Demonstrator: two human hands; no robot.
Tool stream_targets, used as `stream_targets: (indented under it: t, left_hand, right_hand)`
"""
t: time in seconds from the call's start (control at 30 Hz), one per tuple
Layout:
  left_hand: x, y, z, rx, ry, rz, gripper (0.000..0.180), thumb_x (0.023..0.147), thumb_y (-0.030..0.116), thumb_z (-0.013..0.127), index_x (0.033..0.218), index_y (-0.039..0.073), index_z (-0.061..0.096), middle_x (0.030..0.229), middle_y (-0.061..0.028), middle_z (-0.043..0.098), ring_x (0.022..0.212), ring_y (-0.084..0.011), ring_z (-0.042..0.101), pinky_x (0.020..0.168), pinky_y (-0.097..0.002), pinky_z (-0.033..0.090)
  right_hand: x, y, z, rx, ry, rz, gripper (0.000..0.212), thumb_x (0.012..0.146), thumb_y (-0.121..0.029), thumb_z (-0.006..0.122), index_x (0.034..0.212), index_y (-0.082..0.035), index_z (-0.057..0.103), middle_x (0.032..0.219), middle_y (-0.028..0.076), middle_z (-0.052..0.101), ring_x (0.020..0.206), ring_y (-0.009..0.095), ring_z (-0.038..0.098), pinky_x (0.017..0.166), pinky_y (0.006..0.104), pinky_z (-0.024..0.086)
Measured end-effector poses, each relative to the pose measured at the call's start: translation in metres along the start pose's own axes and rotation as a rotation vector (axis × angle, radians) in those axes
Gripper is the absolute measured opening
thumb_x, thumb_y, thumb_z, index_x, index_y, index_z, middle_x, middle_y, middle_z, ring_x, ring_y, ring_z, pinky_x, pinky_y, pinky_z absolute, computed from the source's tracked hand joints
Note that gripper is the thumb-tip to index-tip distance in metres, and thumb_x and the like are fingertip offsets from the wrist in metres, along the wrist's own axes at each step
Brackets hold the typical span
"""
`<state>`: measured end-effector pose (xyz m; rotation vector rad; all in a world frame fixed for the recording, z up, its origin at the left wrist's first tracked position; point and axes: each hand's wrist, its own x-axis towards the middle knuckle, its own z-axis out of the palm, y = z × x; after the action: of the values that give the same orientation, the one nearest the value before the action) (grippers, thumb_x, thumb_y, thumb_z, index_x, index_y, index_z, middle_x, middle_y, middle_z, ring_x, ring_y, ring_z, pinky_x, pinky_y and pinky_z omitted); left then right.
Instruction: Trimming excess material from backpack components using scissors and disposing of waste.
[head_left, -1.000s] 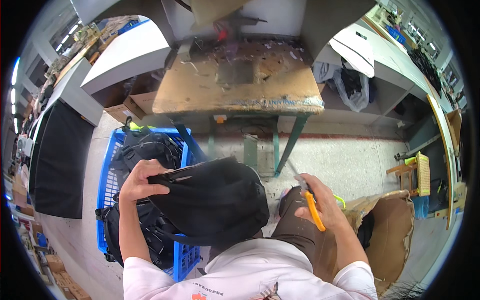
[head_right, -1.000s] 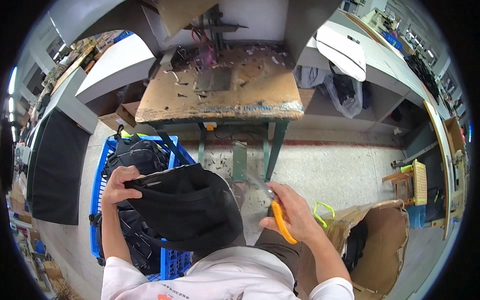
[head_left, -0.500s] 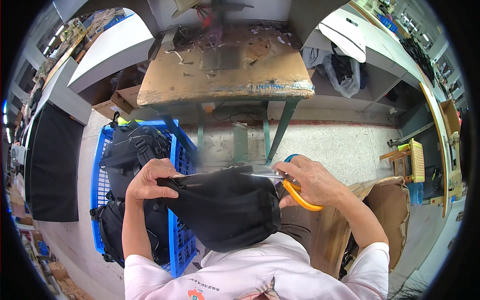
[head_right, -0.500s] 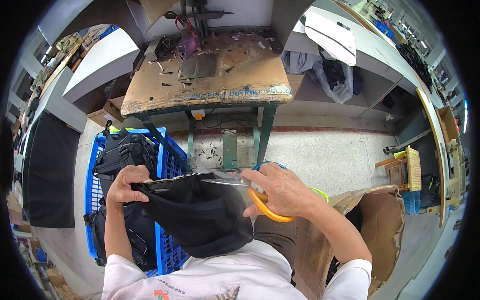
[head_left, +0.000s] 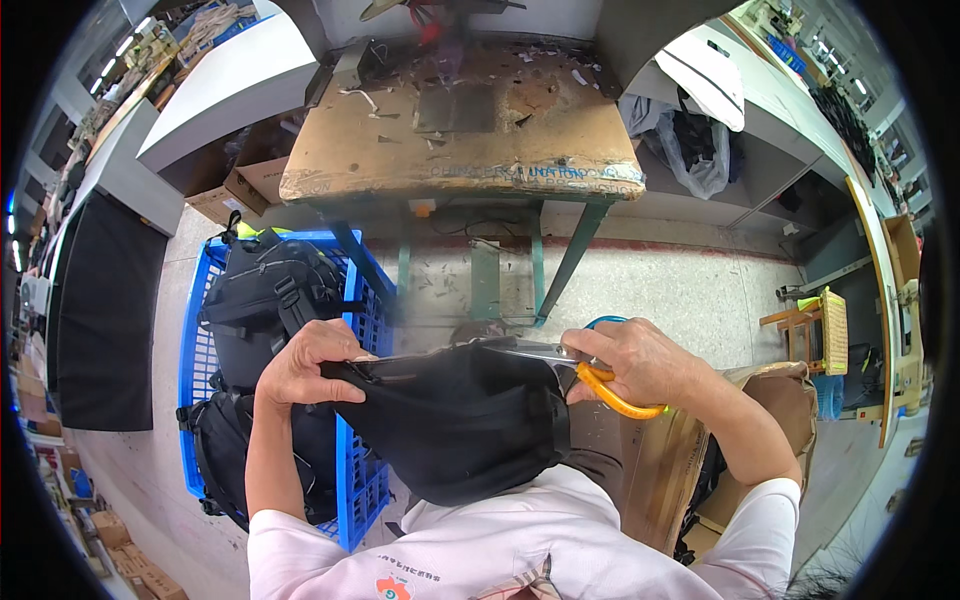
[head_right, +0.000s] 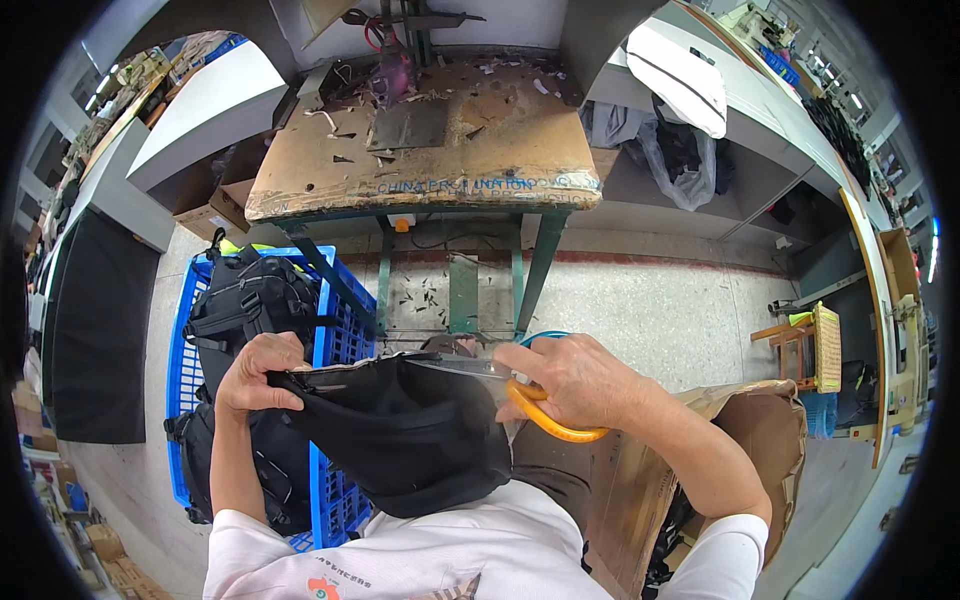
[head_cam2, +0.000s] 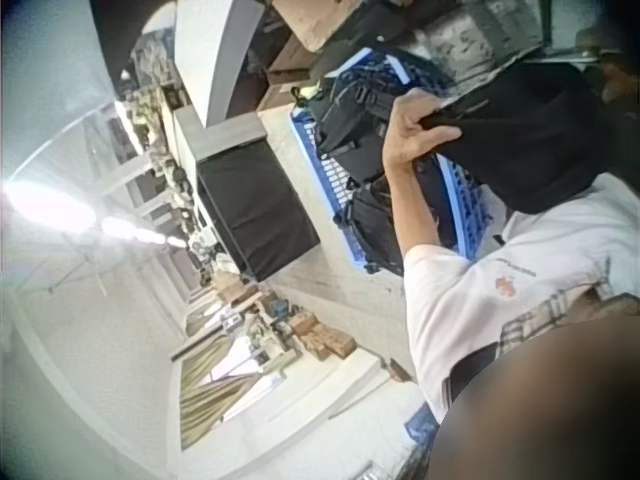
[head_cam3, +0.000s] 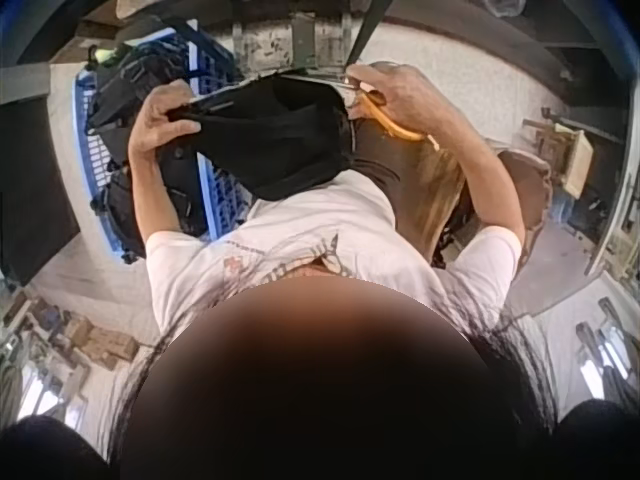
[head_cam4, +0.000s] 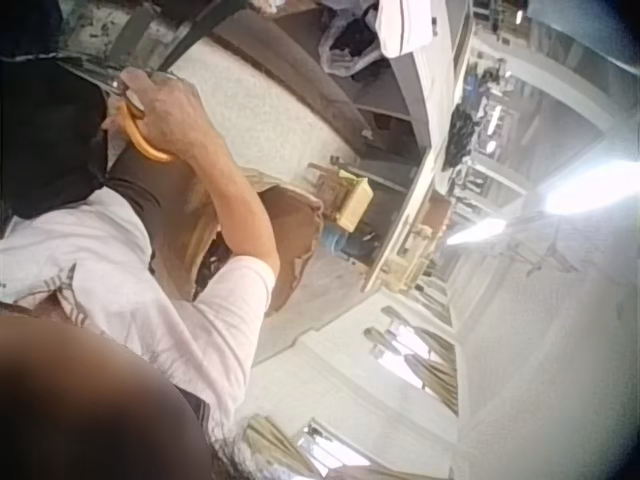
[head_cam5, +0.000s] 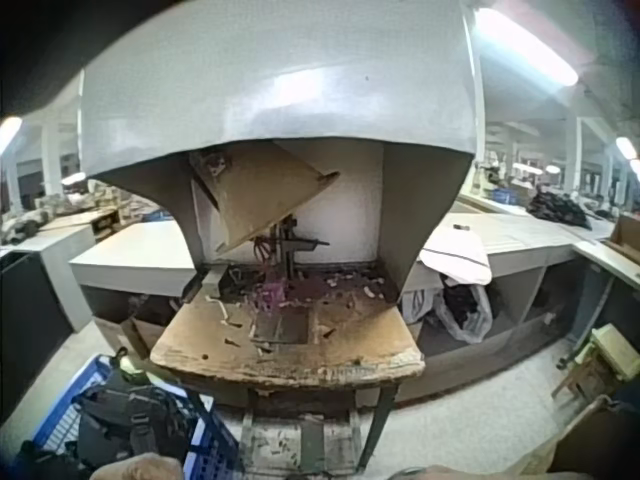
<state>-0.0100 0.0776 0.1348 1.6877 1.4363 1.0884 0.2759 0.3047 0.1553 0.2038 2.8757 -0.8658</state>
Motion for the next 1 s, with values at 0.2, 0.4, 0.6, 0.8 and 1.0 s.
stream_targets:
  t: [0.2, 0.4, 0.6, 0.8, 1.0]
  left_hand:
    - [0.011, 0.005, 0.000, -0.052, -0.079, 0.034, 0.035, 0.054, 0.021, 0.074, 0.082, 0.001, 0.066, 0.065, -0.0081, 0.061, 0.059, -0.0213, 0.051, 0.059, -0.0314, 0.035]
    - [0.003, 0.002, 0.004, -0.015, 0.002, 0.054, 0.035, 0.054, 0.022, 0.075, 0.082, 0.002, 0.066, 0.066, -0.0082, 0.061, 0.057, -0.0214, 0.051, 0.060, -0.0311, 0.034]
    - [0.005, 0.006, 0.003, -0.009, -0.051, 0.037, 0.035, 0.054, 0.022, 0.075, 0.081, 0.002, 0.066, 0.066, -0.0079, 0.062, 0.059, -0.0211, 0.051, 0.061, -0.0315, 0.035]
    - [0.004, 0.003, 0.003, -0.023, -0.037, 0.053, 0.034, 0.055, 0.021, 0.076, 0.081, 0.002, 0.066, 0.067, -0.0081, 0.062, 0.059, -0.0212, 0.052, 0.062, -0.0312, 0.035]
    - [-0.003, -0.002, 0.003, 0.002, -0.016, 0.014, 0.034, 0.054, 0.021, 0.076, 0.080, 0.002, 0.066, 0.068, -0.0083, 0.063, 0.059, -0.0218, 0.052, 0.062, -0.0310, 0.035]
  right_hand:
    - [0.010, -0.008, -0.006, -0.202, 0.128, -0.145, 0.052, 0.073, -0.050, 0.058, 0.103, -0.009, 0.047, 0.061, 0.011, 0.050, 0.058, 0.028, 0.053, 0.052, 0.0368, 0.042]
    - [0.006, -0.001, -0.006, -0.103, 0.033, -0.108, 0.049, 0.073, -0.049, 0.058, 0.101, -0.010, 0.048, 0.062, 0.011, 0.052, 0.059, 0.029, 0.055, 0.052, 0.0392, 0.043]
    - [0.008, -0.006, -0.016, -0.114, -0.016, -0.109, 0.049, 0.074, -0.048, 0.058, 0.101, -0.009, 0.049, 0.062, 0.011, 0.052, 0.058, 0.028, 0.055, 0.052, 0.0385, 0.043]
    - [0.021, -0.005, -0.013, -0.165, 0.049, -0.235, 0.049, 0.069, -0.047, 0.063, 0.097, -0.011, 0.048, 0.064, 0.004, 0.051, 0.061, 0.023, 0.054, 0.053, 0.0345, 0.043]
    - [0.018, 0.002, -0.018, -0.228, 0.032, -0.296, 0.043, 0.071, -0.045, 0.062, 0.091, -0.010, 0.047, 0.056, 0.003, 0.046, 0.050, 0.021, 0.052, 0.043, 0.0296, 0.041]
